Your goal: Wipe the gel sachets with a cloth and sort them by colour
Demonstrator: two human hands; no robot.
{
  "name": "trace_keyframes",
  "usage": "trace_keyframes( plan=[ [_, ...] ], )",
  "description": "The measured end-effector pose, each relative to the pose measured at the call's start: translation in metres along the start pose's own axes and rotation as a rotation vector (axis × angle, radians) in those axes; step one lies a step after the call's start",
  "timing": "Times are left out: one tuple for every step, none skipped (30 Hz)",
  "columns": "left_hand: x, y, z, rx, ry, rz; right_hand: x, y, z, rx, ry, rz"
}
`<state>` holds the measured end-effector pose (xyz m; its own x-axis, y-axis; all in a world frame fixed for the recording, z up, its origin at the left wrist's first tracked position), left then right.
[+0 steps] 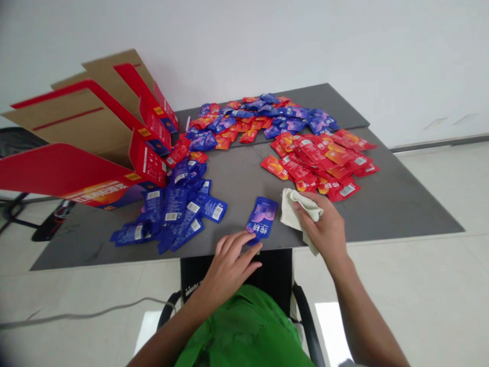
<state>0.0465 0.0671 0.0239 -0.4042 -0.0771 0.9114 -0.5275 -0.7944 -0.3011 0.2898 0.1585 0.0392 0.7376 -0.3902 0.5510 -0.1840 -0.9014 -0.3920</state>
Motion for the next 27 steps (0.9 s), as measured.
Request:
trace_keyframes(
  plan=[
    [-0.004, 0.002, 0.004, -0.018, -0.004, 0.021, -0.001, -0.004, -0.012, 0.060, 0.010, 0.000],
    [-0.008, 0.004, 0.007, -0.037, -0.003, 0.040, -0.004, -0.007, -0.026, 0.135, 0.014, -0.013],
    [-0.012, 0.006, 0.009, -0.051, 0.003, 0.054, -0.011, -0.008, -0.041, 0.226, 0.011, -0.050],
    [-0.016, 0.007, 0.009, -0.057, 0.010, 0.064, -0.022, -0.005, -0.057, 0.334, 0.006, -0.118],
    [-0.020, 0.008, 0.008, -0.057, 0.016, 0.069, -0.037, 0.001, -0.073, 0.452, 0.005, -0.215],
    [-0.023, 0.009, 0.006, -0.052, 0.021, 0.073, -0.053, 0.011, -0.086, 0.566, 0.012, -0.328],
    [-0.025, 0.009, 0.005, -0.048, 0.026, 0.079, -0.068, 0.021, -0.094, 0.662, 0.028, -0.437],
    [-0.025, 0.009, 0.003, -0.045, 0.031, 0.088, -0.081, 0.029, -0.098, 0.727, 0.053, -0.527],
    [-0.025, 0.008, 0.002, -0.046, 0.039, 0.101, -0.092, 0.034, -0.097, 0.760, 0.084, -0.590],
    [-0.023, 0.007, 0.002, -0.051, 0.048, 0.121, -0.101, 0.033, -0.094, 0.766, 0.117, -0.624],
    [-0.021, 0.007, 0.002, -0.059, 0.059, 0.142, -0.107, 0.028, -0.088, 0.753, 0.146, -0.630],
    [-0.019, 0.006, 0.003, -0.065, 0.069, 0.161, -0.111, 0.019, -0.082, 0.732, 0.174, -0.620],
    [-0.018, 0.005, 0.003, -0.068, 0.077, 0.175, -0.114, 0.008, -0.075, 0.711, 0.200, -0.599],
    [-0.017, 0.004, 0.002, -0.067, 0.081, 0.184, -0.115, -0.006, -0.068, 0.691, 0.228, -0.575],
    [-0.017, 0.004, 0.002, -0.063, 0.086, 0.191, -0.116, -0.020, -0.062, 0.672, 0.258, -0.550],
    [-0.017, 0.003, 0.001, -0.056, 0.090, 0.196, -0.116, -0.034, -0.057, 0.653, 0.291, -0.527],
    [-0.017, 0.003, 0.000, -0.048, 0.096, 0.199, -0.115, -0.046, -0.053, 0.640, 0.322, -0.505],
    [-0.017, 0.003, -0.001, -0.041, 0.103, 0.204, -0.111, -0.056, -0.052, 0.629, 0.344, -0.471],
    [-0.017, 0.004, -0.001, -0.034, 0.111, 0.212, -0.104, -0.063, -0.054, 0.618, 0.350, -0.418],
    [-0.017, 0.004, -0.002, -0.030, 0.119, 0.219, -0.095, -0.067, -0.058, 0.608, 0.338, -0.352],
    [-0.016, 0.004, -0.002, -0.027, 0.128, 0.226, -0.084, -0.065, -0.064, 0.600, 0.309, -0.286],
    [-0.016, 0.005, -0.001, -0.024, 0.136, 0.233, -0.074, -0.058, -0.071, 0.596, 0.268, -0.238],
    [-0.016, 0.005, -0.001, -0.021, 0.143, 0.239, -0.068, -0.046, -0.079, 0.607, 0.226, -0.225],
    [-0.016, 0.005, -0.001, -0.014, 0.145, 0.240, -0.067, -0.030, -0.087, 0.631, 0.187, -0.257],
    [-0.017, 0.005, -0.001, -0.003, 0.143, 0.235, -0.072, -0.009, -0.096, 0.683, 0.157, -0.346],
    [-0.017, 0.004, -0.002, 0.010, 0.138, 0.227, -0.080, 0.014, -0.104, 0.758, 0.138, -0.464],
    [-0.018, 0.004, -0.003, 0.023, 0.133, 0.215, -0.086, 0.031, -0.106, 0.784, 0.119, -0.545]
  ],
)
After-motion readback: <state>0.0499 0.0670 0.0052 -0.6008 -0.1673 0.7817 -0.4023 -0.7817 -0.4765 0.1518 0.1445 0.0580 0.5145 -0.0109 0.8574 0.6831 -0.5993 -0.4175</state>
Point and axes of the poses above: each hand's wrist, its own y-axis away from the middle knuckle, its own x-axis out of the back of the hand, z = x × y, the point moved 10 cm from there along -y, towards the middle knuckle, and after that the axes turned 2 degrees about -y, right-handed, at the moved point
